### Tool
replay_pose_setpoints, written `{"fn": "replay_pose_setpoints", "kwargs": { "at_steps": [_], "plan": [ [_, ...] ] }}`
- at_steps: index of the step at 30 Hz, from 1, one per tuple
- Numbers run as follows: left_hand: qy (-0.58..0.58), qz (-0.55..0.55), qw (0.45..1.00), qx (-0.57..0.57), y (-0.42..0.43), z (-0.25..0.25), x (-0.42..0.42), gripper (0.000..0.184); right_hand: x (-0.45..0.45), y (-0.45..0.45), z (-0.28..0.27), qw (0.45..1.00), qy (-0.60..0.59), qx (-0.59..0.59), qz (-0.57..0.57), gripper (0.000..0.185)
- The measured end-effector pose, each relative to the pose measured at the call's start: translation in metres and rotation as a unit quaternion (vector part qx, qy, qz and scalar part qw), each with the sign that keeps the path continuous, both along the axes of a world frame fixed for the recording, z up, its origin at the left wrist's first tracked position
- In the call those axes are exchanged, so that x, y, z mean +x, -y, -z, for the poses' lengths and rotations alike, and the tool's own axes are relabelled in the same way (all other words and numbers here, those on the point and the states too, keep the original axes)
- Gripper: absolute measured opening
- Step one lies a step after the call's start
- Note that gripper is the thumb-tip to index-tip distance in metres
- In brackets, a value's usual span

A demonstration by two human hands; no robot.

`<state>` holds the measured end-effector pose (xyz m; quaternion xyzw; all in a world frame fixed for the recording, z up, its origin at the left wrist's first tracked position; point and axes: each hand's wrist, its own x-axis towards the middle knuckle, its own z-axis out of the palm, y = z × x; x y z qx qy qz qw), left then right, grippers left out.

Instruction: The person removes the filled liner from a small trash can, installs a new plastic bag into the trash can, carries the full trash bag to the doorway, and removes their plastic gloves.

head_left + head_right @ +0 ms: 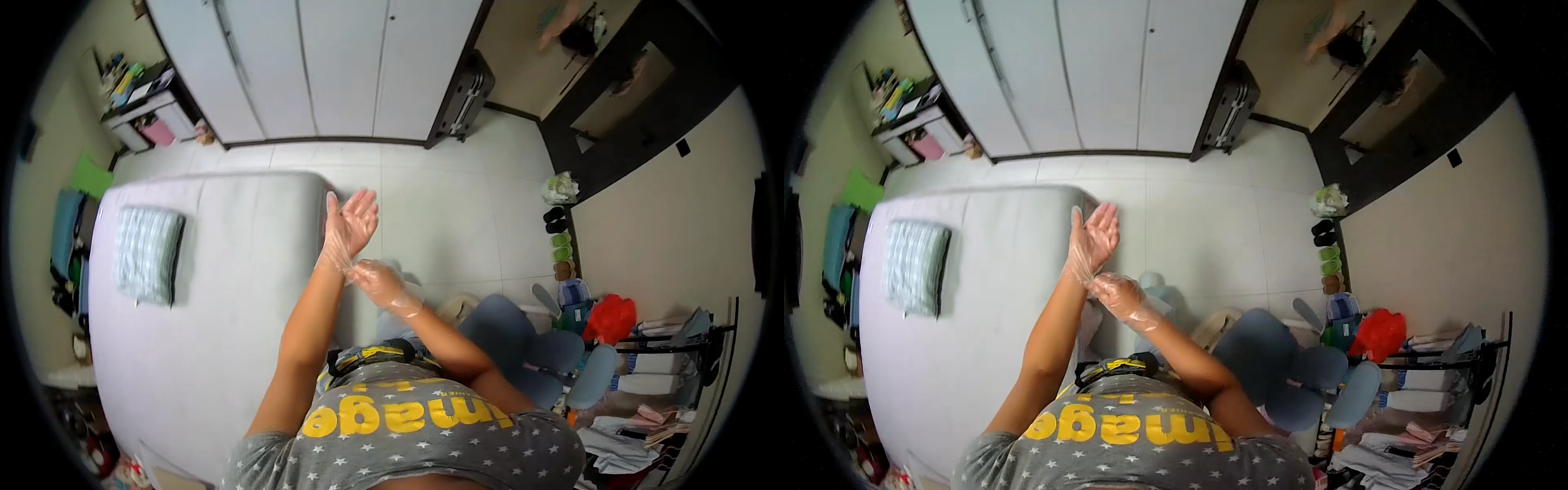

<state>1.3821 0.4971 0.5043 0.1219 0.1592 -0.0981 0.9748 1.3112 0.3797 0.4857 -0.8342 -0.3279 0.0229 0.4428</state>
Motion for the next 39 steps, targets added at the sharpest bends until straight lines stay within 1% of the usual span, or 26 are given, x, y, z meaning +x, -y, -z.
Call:
{"fn": "replay_pose_setpoints", "kwargs": {
  "at_steps": [1, 2, 3, 4, 5, 7, 8, 10, 11, 13, 14, 17, 18, 19, 22, 24, 25, 27, 28, 30, 31, 33, 34, 35, 36, 39],
  "plan": [
    [0.005, 0.012, 1.0, 0.0, 0.0, 0.004, 0.025, 0.058, 0.032, 0.004, -0.008, 1.0, 0.005, 0.0, 0.012, 0.023],
    [0.018, 0.054, 0.989, 0.136, -0.002, 0.011, 0.047, 0.052, 0.062, 0.011, -0.016, 0.991, -0.078, 0.079, 0.081, 0.024],
    [0.035, 0.097, 0.958, 0.268, 0.0, 0.015, 0.074, 0.047, 0.098, 0.019, -0.024, 0.963, -0.157, 0.158, 0.151, 0.026],
    [0.009, 0.111, 0.908, 0.403, 0.006, 0.004, 0.096, 0.039, 0.14, 0.028, -0.017, 0.953, -0.165, 0.144, 0.212, 0.028],
    [0.072, 0.103, 0.854, 0.505, 0.013, -0.004, 0.111, 0.033, 0.184, 0.035, -0.006, 0.939, -0.173, 0.129, 0.269, 0.03],
    [0.209, 0.05, 0.731, 0.648, 0.029, -0.01, 0.143, 0.034, 0.266, 0.034, -0.003, 0.93, -0.094, 0.173, 0.309, 0.031],
    [0.206, 0.043, 0.731, 0.649, 0.031, -0.024, 0.164, 0.034, 0.31, 0.026, 0.003, 0.933, -0.093, 0.173, 0.302, 0.031],
    [0.344, -0.076, 0.527, 0.774, 0.026, -0.049, 0.195, 0.035, 0.381, -0.002, 0.015, 0.933, -0.122, 0.164, 0.296, 0.04],
    [0.326, -0.081, 0.529, 0.78, 0.016, -0.049, 0.214, 0.035, 0.409, -0.023, 0.016, 0.938, -0.131, 0.158, 0.279, 0.04],
    [0.257, -0.101, 0.542, 0.793, -0.008, -0.043, 0.256, 0.033, 0.452, -0.066, 0.002, 0.921, -0.233, 0.208, 0.233, 0.042],
    [0.267, -0.137, 0.507, 0.808, -0.025, -0.036, 0.282, 0.028, 0.473, -0.089, -0.003, 0.902, -0.292, 0.246, 0.2, 0.043],
    [0.241, -0.156, 0.504, 0.814, -0.083, -0.013, 0.346, 0.023, 0.541, -0.158, 0.022, 0.92, -0.271, 0.246, 0.141, 0.038],
    [0.24, -0.18, 0.492, 0.818, -0.102, -0.012, 0.364, 0.022, 0.559, -0.182, 0.029, 0.917, -0.288, 0.239, 0.135, 0.04],
    [0.259, -0.212, 0.463, 0.821, -0.125, -0.003, 0.385, 0.022, 0.571, -0.203, 0.014, 0.897, -0.35, 0.243, 0.119, 0.041],
    [0.218, -0.193, 0.508, 0.811, -0.191, -0.004, 0.43, 0.02, 0.622, -0.279, 0.015, 0.898, -0.385, 0.211, 0.037, 0.04],
    [0.174, -0.201, 0.517, 0.813, -0.229, -0.003, 0.453, 0.02, 0.647, -0.327, 0.014, 0.828, -0.523, 0.201, -0.006, 0.042],
    [0.155, -0.199, 0.525, 0.812, -0.251, -0.004, 0.464, 0.02, 0.659, -0.356, 0.015, 0.828, -0.529, 0.185, -0.029, 0.042],
    [0.131, -0.225, 0.507, 0.822, -0.288, 0.003, 0.483, 0.018, 0.672, -0.407, 0.019, 0.798, -0.57, 0.183, -0.069, 0.048],
    [0.098, -0.238, 0.518, 0.816, -0.307, 0.002, 0.49, 0.017, 0.676, -0.43, 0.02, 0.793, -0.579, 0.165, -0.089, 0.048],
    [0.043, -0.261, 0.516, 0.815, -0.345, 0.002, 0.493, 0.016, 0.679, -0.477, 0.02, 0.738, -0.632, 0.194, -0.135, 0.057],
    [0.02, -0.278, 0.512, 0.812, -0.365, 0.004, 0.496, 0.014, 0.679, -0.504, 0.02, 0.732, -0.639, 0.179, -0.156, 0.057],
    [-0.028, -0.31, 0.5, 0.808, -0.402, 0.009, 0.5, 0.013, 0.676, -0.552, 0.022, 0.717, -0.658, 0.166, -0.16, 0.066],
    [-0.071, -0.322, 0.517, 0.79, -0.419, 0.012, 0.499, 0.011, 0.674, -0.574, 0.032, 0.711, -0.664, 0.148, -0.179, 0.066],
    [-0.113, -0.334, 0.534, 0.769, -0.438, 0.015, 0.5, 0.01, 0.673, -0.598, 0.042, 0.72, -0.655, 0.138, -0.182, 0.067],
    [-0.134, -0.346, 0.525, 0.766, -0.456, 0.019, 0.501, 0.01, 0.672, -0.623, 0.051, 0.729, -0.646, 0.132, -0.184, 0.068],
    [-0.188, -0.365, 0.52, 0.749, -0.516, 0.03, 0.512, 0.011, 0.673, -0.689, 0.069, 0.724, -0.65, 0.077, -0.218, 0.067]
  ]
}}
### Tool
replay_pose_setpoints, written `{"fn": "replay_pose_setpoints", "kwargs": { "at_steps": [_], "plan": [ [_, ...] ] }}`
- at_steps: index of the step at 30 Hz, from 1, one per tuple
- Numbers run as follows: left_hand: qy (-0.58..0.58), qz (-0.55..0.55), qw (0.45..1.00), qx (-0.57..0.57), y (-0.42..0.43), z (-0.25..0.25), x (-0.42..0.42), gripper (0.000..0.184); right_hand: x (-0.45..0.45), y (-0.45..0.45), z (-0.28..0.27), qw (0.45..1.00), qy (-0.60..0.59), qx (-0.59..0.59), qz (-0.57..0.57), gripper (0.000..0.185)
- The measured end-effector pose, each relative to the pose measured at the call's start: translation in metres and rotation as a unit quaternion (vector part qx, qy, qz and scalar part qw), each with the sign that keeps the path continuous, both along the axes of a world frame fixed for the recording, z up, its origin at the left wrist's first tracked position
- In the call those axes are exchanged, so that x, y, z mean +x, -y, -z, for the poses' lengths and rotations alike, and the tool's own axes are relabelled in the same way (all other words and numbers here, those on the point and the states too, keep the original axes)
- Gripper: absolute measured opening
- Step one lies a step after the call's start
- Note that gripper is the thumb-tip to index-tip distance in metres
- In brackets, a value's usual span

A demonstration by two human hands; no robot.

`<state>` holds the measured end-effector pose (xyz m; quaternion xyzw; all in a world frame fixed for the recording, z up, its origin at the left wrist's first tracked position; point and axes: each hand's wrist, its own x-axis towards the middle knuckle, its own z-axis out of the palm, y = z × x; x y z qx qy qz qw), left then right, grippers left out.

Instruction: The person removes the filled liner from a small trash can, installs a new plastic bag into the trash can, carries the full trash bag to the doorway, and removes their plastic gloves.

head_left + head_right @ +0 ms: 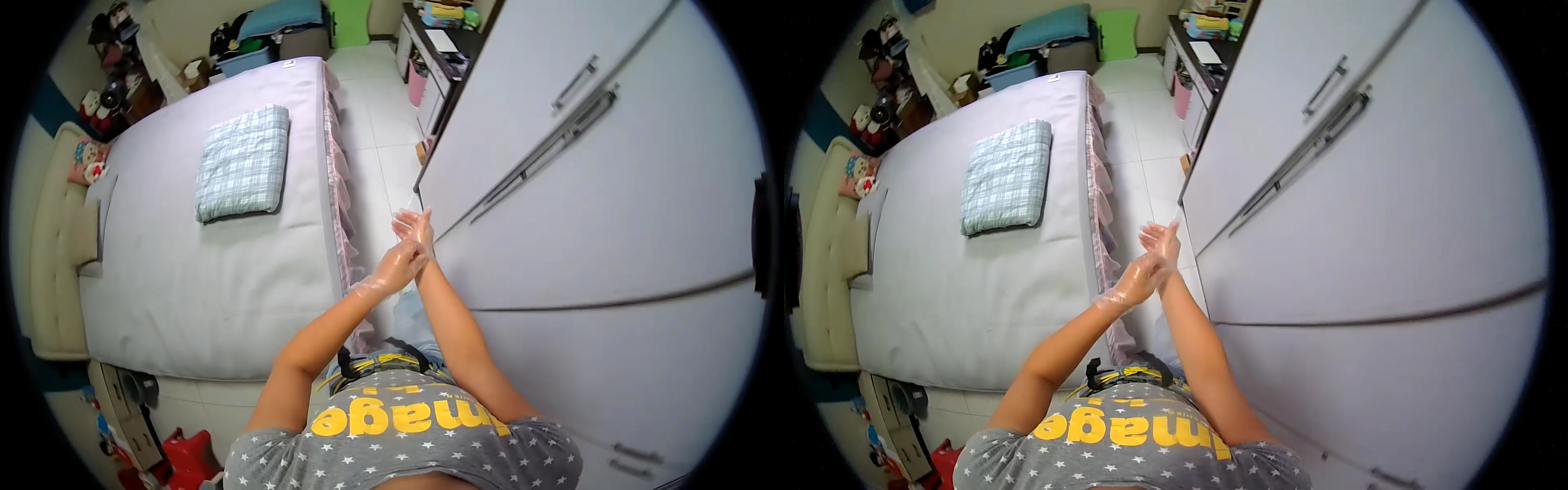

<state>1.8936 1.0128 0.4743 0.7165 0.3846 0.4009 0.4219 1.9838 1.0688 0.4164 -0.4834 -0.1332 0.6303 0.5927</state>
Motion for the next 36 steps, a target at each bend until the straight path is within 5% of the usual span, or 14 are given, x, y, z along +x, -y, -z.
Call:
{"fn": "replay_pose_setpoints", "kwargs": {
  "at_steps": [17, 23, 29, 34, 36],
  "plan": [
    [-0.056, -0.078, 0.991, -0.096, -0.29, 0.02, 0.043, 0.014, 0.035, -0.308, 0.032, 0.981, -0.12, -0.016, -0.151, 0.073],
    [-0.168, -0.135, 0.977, 0.003, -0.395, 0.024, 0.021, 0.045, 0.023, -0.429, 0.034, 0.991, -0.097, 0.015, -0.09, 0.065],
    [-0.368, -0.121, 0.922, -0.024, -0.531, 0.019, -0.005, 0.022, -0.006, -0.558, 0.032, 0.972, -0.231, 0.042, -0.007, 0.059],
    [-0.391, -0.071, 0.912, 0.106, -0.63, 0.021, -0.015, 0.015, -0.004, -0.637, 0.018, 0.971, -0.224, 0.067, 0.044, 0.061],
    [-0.386, 0.049, 0.916, 0.102, -0.668, 0.02, -0.014, 0.015, 0.008, -0.671, 0.015, 0.97, -0.216, 0.107, 0.035, 0.067]
  ]
}}
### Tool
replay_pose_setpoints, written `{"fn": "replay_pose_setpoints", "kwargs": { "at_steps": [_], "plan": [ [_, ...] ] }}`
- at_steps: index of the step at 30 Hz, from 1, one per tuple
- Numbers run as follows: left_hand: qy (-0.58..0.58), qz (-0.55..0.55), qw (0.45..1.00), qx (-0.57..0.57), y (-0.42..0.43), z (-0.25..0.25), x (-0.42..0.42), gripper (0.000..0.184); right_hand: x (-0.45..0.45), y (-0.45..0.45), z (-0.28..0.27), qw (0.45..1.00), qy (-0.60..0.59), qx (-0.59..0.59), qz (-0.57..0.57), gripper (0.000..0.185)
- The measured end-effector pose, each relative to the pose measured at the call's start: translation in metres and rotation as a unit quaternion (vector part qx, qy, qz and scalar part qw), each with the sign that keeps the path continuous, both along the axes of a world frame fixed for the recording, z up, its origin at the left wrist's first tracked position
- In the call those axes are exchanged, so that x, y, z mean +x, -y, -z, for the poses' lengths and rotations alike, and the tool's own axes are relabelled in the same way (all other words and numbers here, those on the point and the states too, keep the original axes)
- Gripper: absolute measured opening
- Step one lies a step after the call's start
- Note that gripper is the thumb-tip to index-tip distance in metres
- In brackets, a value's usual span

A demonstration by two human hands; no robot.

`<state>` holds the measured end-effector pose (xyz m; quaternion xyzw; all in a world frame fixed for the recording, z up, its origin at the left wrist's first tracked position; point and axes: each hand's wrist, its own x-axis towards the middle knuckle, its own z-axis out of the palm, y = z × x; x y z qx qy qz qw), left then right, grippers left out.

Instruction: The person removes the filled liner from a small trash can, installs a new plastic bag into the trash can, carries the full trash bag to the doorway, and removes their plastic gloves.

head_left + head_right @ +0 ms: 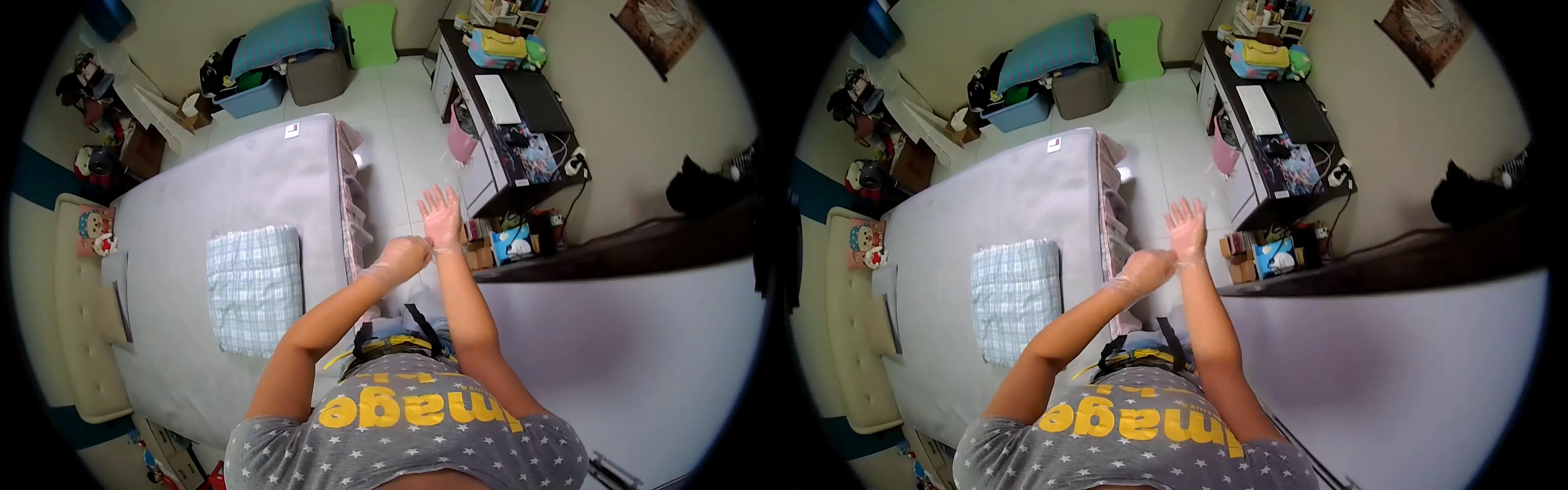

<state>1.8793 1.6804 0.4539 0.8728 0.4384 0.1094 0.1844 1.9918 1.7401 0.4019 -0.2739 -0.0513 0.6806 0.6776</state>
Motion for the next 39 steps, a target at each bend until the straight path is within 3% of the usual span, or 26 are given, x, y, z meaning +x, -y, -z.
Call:
{"fn": "replay_pose_setpoints", "kwargs": {
  "at_steps": [4, 6, 8, 12, 16, 19, 23, 27, 31, 34, 36, 39],
  "plan": [
    [-0.014, 0.145, 0.988, -0.049, -0.055, 0.001, 0.015, 0.018, 0.027, -0.07, -0.021, 0.998, 0.046, 0.042, 0.018, 0.075],
    [-0.017, 0.12, 0.992, -0.044, -0.085, 0.002, 0.029, 0.02, 0.04, -0.108, -0.024, 0.996, 0.067, 0.05, 0.031, 0.074],
    [0.167, -0.036, 0.984, 0.055, -0.118, 0.001, 0.047, 0.019, 0.055, -0.145, -0.016, 0.996, 0.061, 0.05, 0.04, 0.073],
    [0.179, -0.078, 0.977, 0.084, -0.198, 0.0, 0.082, 0.019, 0.081, -0.211, 0.008, 0.995, -0.003, -0.001, 0.096, 0.072],
    [0.069, -0.034, 0.997, 0.028, -0.255, 0.008, 0.112, 0.018, 0.11, -0.244, 0.008, 0.99, -0.032, -0.007, 0.136, 0.069],
    [0.075, 0.056, 0.995, 0.015, -0.281, 0.003, 0.138, 0.017, 0.146, -0.255, 0.002, 0.981, -0.026, -0.008, 0.193, 0.069],
    [0.063, 0.266, 0.962, -0.007, -0.318, 0.021, 0.166, 0.016, 0.184, -0.256, 0.006, 0.966, 0.008, -0.027, 0.256, 0.072],
    [0.07, 0.428, 0.901, -0.028, -0.351, 0.03, 0.193, 0.015, 0.204, -0.253, 0.003, 0.946, 0.066, -0.009, 0.319, 0.068],
    [0.013, 0.544, 0.837, -0.059, -0.375, 0.03, 0.208, 0.015, 0.206, -0.247, 0.013, 0.92, -0.009, 0.068, 0.387, 0.07],
    [0.005, 0.629, 0.775, -0.065, -0.384, 0.042, 0.21, 0.016, 0.196, -0.236, 0.022, 0.885, -0.021, 0.02, 0.465, 0.071],
    [-0.047, 0.673, 0.731, -0.098, -0.381, 0.042, 0.212, 0.019, 0.185, -0.223, 0.03, 0.857, -0.041, 0.04, 0.512, 0.062],
    [-0.064, 0.726, 0.67, -0.141, -0.358, 0.056, 0.213, 0.022, 0.177, -0.195, 0.039, 0.802, 0.022, -0.036, 0.596, 0.055]
  ]
}}
